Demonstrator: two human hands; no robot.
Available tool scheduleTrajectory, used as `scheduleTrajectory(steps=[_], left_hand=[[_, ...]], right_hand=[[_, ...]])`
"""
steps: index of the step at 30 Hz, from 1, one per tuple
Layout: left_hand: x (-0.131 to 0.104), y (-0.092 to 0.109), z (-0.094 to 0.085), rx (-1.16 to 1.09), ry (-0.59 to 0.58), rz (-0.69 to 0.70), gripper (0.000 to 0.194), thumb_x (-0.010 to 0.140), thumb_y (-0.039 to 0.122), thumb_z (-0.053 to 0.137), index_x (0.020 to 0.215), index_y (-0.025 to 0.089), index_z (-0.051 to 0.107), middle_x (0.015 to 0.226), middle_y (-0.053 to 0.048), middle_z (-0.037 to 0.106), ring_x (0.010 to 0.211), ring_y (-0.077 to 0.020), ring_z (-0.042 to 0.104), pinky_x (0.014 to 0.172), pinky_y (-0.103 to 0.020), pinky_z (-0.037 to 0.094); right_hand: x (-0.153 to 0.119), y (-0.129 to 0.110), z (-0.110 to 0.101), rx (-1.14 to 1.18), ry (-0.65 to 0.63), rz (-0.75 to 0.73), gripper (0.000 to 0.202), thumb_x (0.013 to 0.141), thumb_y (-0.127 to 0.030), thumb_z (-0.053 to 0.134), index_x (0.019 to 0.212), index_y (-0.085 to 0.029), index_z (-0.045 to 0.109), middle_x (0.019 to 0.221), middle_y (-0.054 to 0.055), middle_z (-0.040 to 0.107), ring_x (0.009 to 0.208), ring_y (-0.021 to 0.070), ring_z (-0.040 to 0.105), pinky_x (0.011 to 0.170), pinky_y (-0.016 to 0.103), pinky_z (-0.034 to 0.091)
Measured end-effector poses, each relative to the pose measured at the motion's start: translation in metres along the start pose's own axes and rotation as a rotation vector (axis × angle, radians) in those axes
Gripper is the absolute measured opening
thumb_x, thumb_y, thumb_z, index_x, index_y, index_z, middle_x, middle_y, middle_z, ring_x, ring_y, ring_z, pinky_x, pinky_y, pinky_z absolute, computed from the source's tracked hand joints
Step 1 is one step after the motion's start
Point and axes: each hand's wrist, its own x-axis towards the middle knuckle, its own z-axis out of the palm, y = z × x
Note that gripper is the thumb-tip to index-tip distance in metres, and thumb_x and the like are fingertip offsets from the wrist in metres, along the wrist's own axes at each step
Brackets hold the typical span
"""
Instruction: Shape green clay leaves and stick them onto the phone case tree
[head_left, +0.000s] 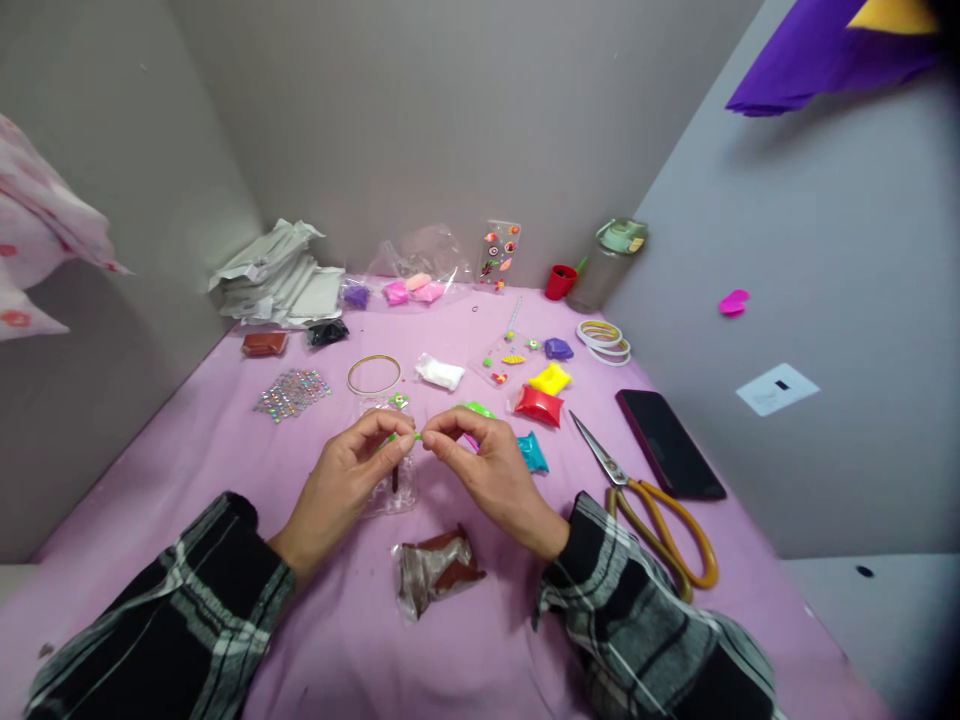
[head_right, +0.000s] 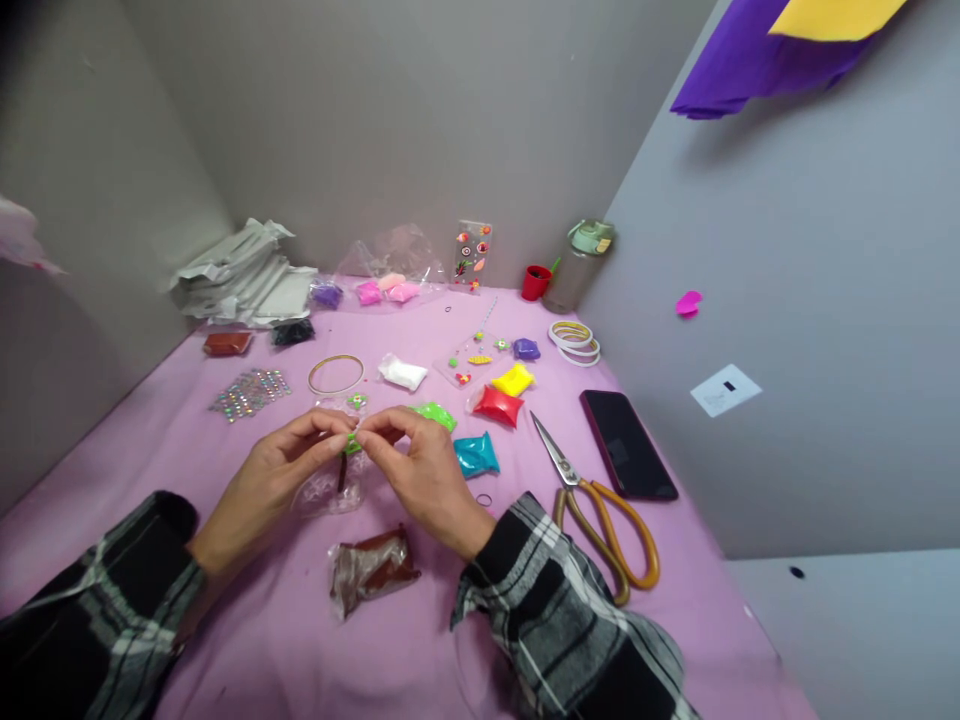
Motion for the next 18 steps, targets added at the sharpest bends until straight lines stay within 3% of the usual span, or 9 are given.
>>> scheduleTrajectory(steps=[4,13,18], left_hand=[[0.0006,-0.0005,0.0006,-0.010,0.005,-0.023,0.016,0.095,0.039,0.060,0.099,0.025,0.065,0.102,0.000,0.065,0.103,-0.0197,0.060,0.094,-0.030,0.041],[0.0002,0.0024,0.0016,-0.019,-0.036,-0.015,0.014,0.094,0.036,0.060,0.089,0.023,0.062,0.100,-0.002,0.063,0.101,-0.0210,0.058,0.094,-0.032,0.041],[-0.0013,0.0016,0.0007,-0.025,-0.027,-0.019,0.014,0.094,0.037,0.061,0.090,0.024,0.063,0.102,-0.002,0.063,0.102,-0.0217,0.058,0.095,-0.032,0.042]], right_hand=[[0.0008,0.0002,0.0006,0.016,0.008,0.004,0.010,0.089,-0.016,0.066,0.082,-0.020,0.071,0.080,-0.002,0.070,0.077,0.0126,0.063,0.075,0.026,0.047],[-0.0004,-0.0010,0.0000,-0.006,0.000,0.008,0.012,0.093,-0.024,0.063,0.088,-0.021,0.074,0.084,0.000,0.073,0.076,0.0133,0.064,0.075,0.028,0.049],[0.0010,-0.0018,-0.0011,-0.026,-0.007,0.011,0.012,0.092,-0.021,0.064,0.082,-0.021,0.071,0.081,-0.001,0.072,0.077,0.0137,0.064,0.074,0.027,0.048]])
